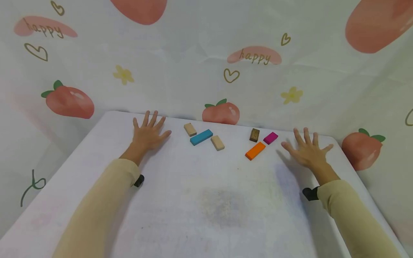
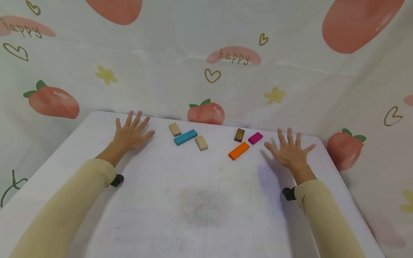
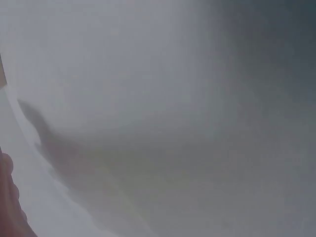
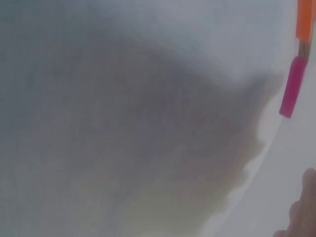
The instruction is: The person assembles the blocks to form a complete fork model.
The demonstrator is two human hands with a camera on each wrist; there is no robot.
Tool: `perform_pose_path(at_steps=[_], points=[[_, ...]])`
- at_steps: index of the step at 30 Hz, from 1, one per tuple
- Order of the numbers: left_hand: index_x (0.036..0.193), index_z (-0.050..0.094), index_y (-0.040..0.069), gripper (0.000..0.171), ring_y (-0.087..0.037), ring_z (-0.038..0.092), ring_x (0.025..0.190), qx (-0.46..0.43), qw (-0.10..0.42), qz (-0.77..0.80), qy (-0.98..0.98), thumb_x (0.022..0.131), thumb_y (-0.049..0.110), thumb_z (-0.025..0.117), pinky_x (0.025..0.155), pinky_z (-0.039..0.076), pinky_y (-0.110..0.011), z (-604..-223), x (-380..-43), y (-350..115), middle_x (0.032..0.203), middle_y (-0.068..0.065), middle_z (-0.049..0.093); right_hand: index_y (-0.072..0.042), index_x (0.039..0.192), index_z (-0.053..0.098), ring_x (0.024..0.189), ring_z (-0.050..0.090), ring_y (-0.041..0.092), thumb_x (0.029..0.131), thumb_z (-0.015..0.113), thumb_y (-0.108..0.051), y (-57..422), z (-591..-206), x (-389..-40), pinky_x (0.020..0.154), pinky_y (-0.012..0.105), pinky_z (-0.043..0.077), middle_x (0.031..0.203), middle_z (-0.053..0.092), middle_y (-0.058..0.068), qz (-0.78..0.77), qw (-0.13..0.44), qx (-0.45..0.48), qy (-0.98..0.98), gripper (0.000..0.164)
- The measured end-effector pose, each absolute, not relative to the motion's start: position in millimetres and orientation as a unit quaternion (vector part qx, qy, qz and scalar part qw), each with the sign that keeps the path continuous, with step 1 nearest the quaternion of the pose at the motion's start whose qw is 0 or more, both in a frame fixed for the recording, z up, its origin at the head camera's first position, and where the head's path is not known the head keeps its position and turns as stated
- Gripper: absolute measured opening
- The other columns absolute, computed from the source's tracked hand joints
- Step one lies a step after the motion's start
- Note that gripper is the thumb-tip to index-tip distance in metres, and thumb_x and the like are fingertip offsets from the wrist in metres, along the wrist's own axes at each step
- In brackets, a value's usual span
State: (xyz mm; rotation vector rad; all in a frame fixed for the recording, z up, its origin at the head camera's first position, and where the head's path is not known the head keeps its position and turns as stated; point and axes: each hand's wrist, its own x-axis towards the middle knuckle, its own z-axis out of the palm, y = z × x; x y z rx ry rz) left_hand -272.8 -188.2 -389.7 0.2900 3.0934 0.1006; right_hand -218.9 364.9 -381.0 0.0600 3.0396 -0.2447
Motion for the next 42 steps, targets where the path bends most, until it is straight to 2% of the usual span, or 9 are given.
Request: perform_pose_path(at_steps=[11, 18, 28, 36, 39, 42], points=[[0.161, 0.015, 0.02, 0.075, -0.036, -0.011, 0.151, 0.163, 0.024, 0.015, 0.986, 0.1, 0.061, 0.032, 0.111, -0.005, -0.072, -386, -270, -140, 0.167, -0.012, -0.002, -0.017, 0.16, -0.002, 0.144, -0.011, 0.055, 0.092, 0.022, -0.079, 342, -379, -217, 0.09, 0.084, -0.02, 0.162, -0.012, 0.025, -0.069, 0.069, -0.01, 0.995, 0.096], [0.161, 0.019, 0.024, 0.072, -0.033, -0.006, 0.153, 0.208, 0.017, 0.022, 0.978, 0.1, 0.061, 0.033, 0.112, -0.001, -0.072, -386, -265, -110, 0.167, -0.008, 0.005, -0.018, 0.161, 0.001, 0.146, -0.004, 0.052, 0.093, 0.025, -0.077, 320, -378, -214, 0.093, 0.08, -0.022, 0.164, -0.009, 0.021, -0.063, 0.085, -0.039, 0.994, 0.094], [0.16, 0.02, 0.027, 0.073, -0.027, -0.003, 0.153, 0.269, 0.023, 0.027, 0.963, 0.099, 0.065, 0.033, 0.113, 0.001, -0.07, -391, -252, -75, 0.167, -0.001, 0.007, -0.018, 0.161, 0.014, 0.148, 0.011, 0.047, 0.095, 0.034, -0.07, 301, -383, -206, 0.101, 0.08, -0.013, 0.165, 0.007, 0.021, -0.051, 0.083, -0.094, 0.991, 0.086], [0.16, 0.019, 0.028, 0.073, -0.026, -0.002, 0.153, 0.305, 0.038, 0.007, 0.952, 0.099, 0.066, 0.032, 0.113, 0.003, -0.071, -392, -242, -58, 0.167, 0.0, 0.008, -0.015, 0.16, 0.023, 0.148, 0.016, 0.045, 0.096, 0.038, -0.066, 290, -383, -200, 0.106, 0.077, -0.008, 0.164, 0.015, 0.021, -0.051, 0.073, -0.13, 0.987, 0.083], [0.16, 0.02, 0.028, 0.072, -0.026, -0.002, 0.153, 0.314, 0.051, 0.006, 0.948, 0.1, 0.066, 0.031, 0.113, 0.004, -0.071, -391, -239, -54, 0.167, 0.0, 0.008, -0.013, 0.159, 0.025, 0.148, 0.017, 0.045, 0.096, 0.041, -0.064, 286, -384, -199, 0.109, 0.075, -0.004, 0.163, 0.017, 0.021, -0.059, 0.072, -0.139, 0.986, 0.083], [0.16, 0.022, 0.029, 0.071, -0.026, 0.0, 0.154, 0.32, 0.06, 0.011, 0.945, 0.1, 0.065, 0.032, 0.113, 0.004, -0.07, -390, -237, -51, 0.167, 0.0, 0.01, -0.01, 0.158, 0.027, 0.146, 0.022, 0.046, 0.097, 0.044, -0.061, 283, -385, -198, 0.112, 0.071, 0.006, 0.162, 0.019, 0.022, -0.062, 0.069, -0.152, 0.984, 0.081]])
